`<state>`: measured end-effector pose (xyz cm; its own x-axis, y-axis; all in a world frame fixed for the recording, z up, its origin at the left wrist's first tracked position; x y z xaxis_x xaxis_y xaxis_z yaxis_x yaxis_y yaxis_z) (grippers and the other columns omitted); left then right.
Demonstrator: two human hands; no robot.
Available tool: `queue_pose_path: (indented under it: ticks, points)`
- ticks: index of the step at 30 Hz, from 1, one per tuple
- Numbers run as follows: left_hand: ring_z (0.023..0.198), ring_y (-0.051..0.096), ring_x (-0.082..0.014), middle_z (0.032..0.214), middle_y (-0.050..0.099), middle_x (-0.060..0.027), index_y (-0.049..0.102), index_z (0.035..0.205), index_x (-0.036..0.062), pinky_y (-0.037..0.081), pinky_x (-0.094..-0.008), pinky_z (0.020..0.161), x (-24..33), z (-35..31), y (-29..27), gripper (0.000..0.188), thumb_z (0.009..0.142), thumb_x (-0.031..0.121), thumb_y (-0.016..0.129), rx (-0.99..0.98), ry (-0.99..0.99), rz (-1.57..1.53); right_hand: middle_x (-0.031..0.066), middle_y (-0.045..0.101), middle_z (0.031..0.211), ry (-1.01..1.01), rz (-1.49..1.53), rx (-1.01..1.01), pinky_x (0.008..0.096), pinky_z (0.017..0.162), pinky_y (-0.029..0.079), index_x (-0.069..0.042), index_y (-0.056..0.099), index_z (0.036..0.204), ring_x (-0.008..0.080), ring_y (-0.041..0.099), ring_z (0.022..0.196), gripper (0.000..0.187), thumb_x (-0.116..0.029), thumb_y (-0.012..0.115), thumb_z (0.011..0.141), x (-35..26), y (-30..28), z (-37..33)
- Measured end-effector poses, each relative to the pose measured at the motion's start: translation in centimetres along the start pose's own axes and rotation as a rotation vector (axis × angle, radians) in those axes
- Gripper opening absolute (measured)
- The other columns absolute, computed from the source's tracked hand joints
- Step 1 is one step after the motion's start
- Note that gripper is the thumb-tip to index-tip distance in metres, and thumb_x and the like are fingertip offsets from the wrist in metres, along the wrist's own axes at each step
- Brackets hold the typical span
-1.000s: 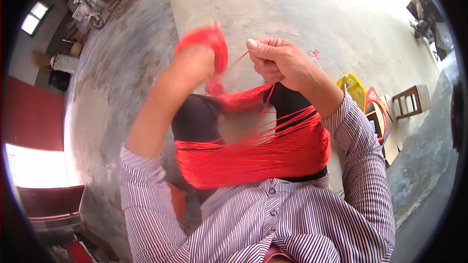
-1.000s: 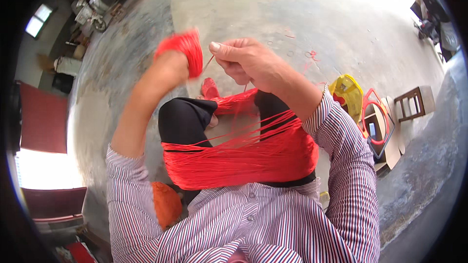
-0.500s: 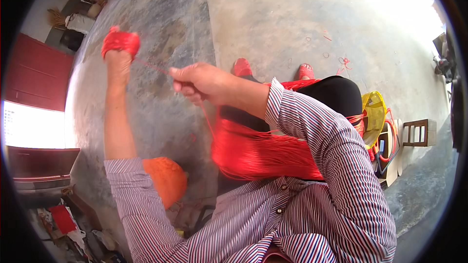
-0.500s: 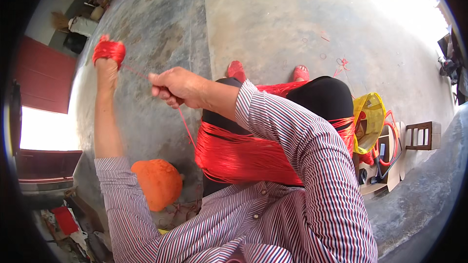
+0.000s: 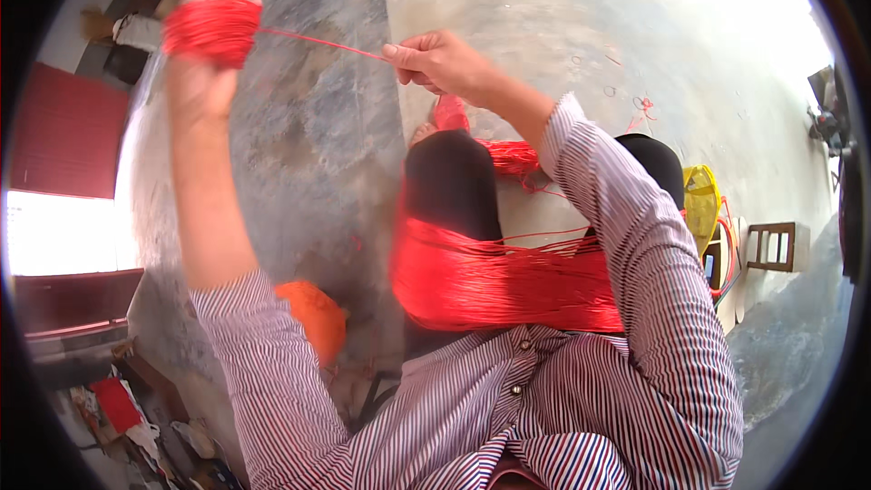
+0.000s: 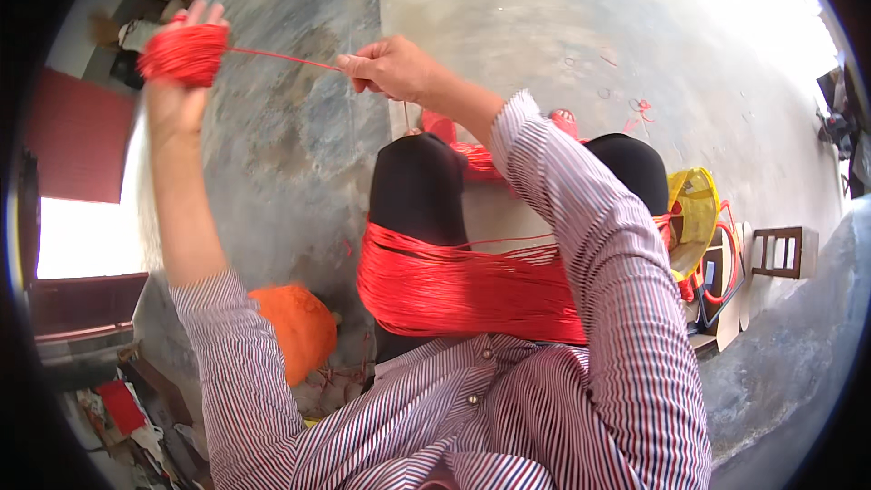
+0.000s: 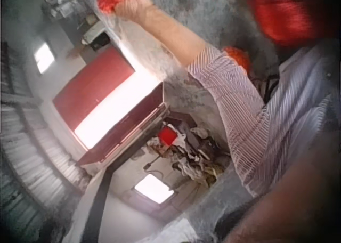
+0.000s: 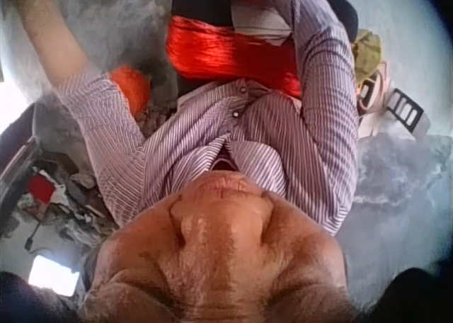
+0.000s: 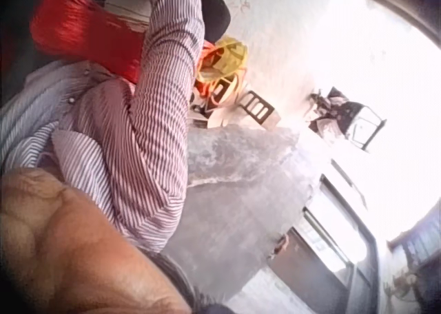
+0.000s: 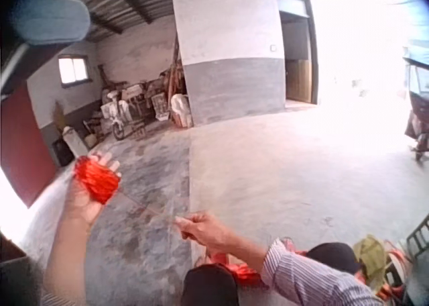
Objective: The person winds red plastic fiber into a ball by hand.
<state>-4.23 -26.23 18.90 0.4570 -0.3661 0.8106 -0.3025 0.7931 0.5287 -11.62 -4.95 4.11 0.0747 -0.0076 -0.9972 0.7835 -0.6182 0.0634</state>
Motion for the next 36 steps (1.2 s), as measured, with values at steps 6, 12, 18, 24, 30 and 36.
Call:
queue_pose_path:
  ticks: [6,12,18,24,30,36]
  points:
    - [0.074,0.059,-0.0195,0.081,0.064,-0.0056,0.061,0.081,0.0047,0.044,-0.0344,0.092,-18.9,-5.5,6.0,0.004,0.083,0.008,0.063,-1.052,-0.122,1.466,-0.0069,0.038,0.052,-0.338,0.005,0.199,0.0233,0.040,0.020,-0.009,0.056,0.066,0.0029,0.027,0.043,0.035,-0.032,0.063,0.092,-12.5,-8.7,-6.7]
    - [0.095,0.061,-0.0269,0.106,0.064,-0.0106,0.050,0.126,-0.0024,0.047,-0.0388,0.089,-15.2,-16.9,21.7,0.051,0.084,0.020,0.066,-1.457,-0.148,0.357,-0.0035,0.041,0.049,-0.306,-0.404,0.578,0.0249,0.043,0.026,-0.006,0.057,0.060,0.0054,0.035,0.044,0.043,-0.039,0.061,0.088,-5.7,-23.4,-13.0]
    - [0.074,0.061,-0.0242,0.081,0.066,-0.0085,0.059,0.096,0.0029,0.050,-0.0357,0.071,-17.6,3.2,19.7,0.017,0.081,0.011,0.064,-0.742,0.412,1.036,-0.0069,0.039,0.050,0.066,-0.246,0.585,0.0230,0.043,0.024,-0.008,0.058,0.061,0.0040,0.033,0.045,0.043,-0.040,0.064,0.088,2.9,-27.5,-21.2]
    - [0.079,0.064,-0.0226,0.088,0.066,-0.0132,0.066,0.083,0.0014,0.050,-0.0362,0.075,-30.7,-16.5,27.3,0.014,0.072,0.010,0.068,-1.633,-0.165,1.308,-0.0083,0.035,0.056,-0.487,0.167,0.540,0.0237,0.043,0.021,-0.011,0.055,0.070,0.0033,0.027,0.047,0.029,-0.029,0.063,0.091,-7.9,-30.9,-26.9]
    - [0.105,0.051,-0.0288,0.119,0.050,-0.0146,0.054,0.105,-0.0002,0.044,-0.0359,0.090,-23.1,-13.8,34.8,0.029,0.080,0.012,0.064,-1.248,-0.207,0.475,-0.0064,0.040,0.058,-0.177,0.013,0.548,0.0248,0.048,0.031,-0.011,0.056,0.070,0.0054,0.038,0.053,0.034,-0.036,0.058,0.093,3.2,-28.5,-28.1]
    - [0.130,0.041,-0.0298,0.142,0.038,-0.0177,0.044,0.126,0.0010,0.037,-0.0355,0.107,-23.1,-5.8,31.0,0.046,0.085,0.011,0.061,-0.555,-0.069,0.267,-0.0071,0.047,0.060,0.194,-0.277,0.938,0.0216,0.047,0.032,-0.007,0.067,0.081,0.0033,0.042,0.053,0.025,-0.031,0.066,0.088,7.7,-35.8,-41.4]
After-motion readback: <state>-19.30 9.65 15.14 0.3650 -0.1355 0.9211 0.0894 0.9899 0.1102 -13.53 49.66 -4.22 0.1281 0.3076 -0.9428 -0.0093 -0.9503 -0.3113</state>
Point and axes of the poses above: each hand's wrist, its own z-axis towards the middle knuckle, its own y-axis out of the palm, x = y × z, the point moved 8 cm from there along z, towards the middle knuckle
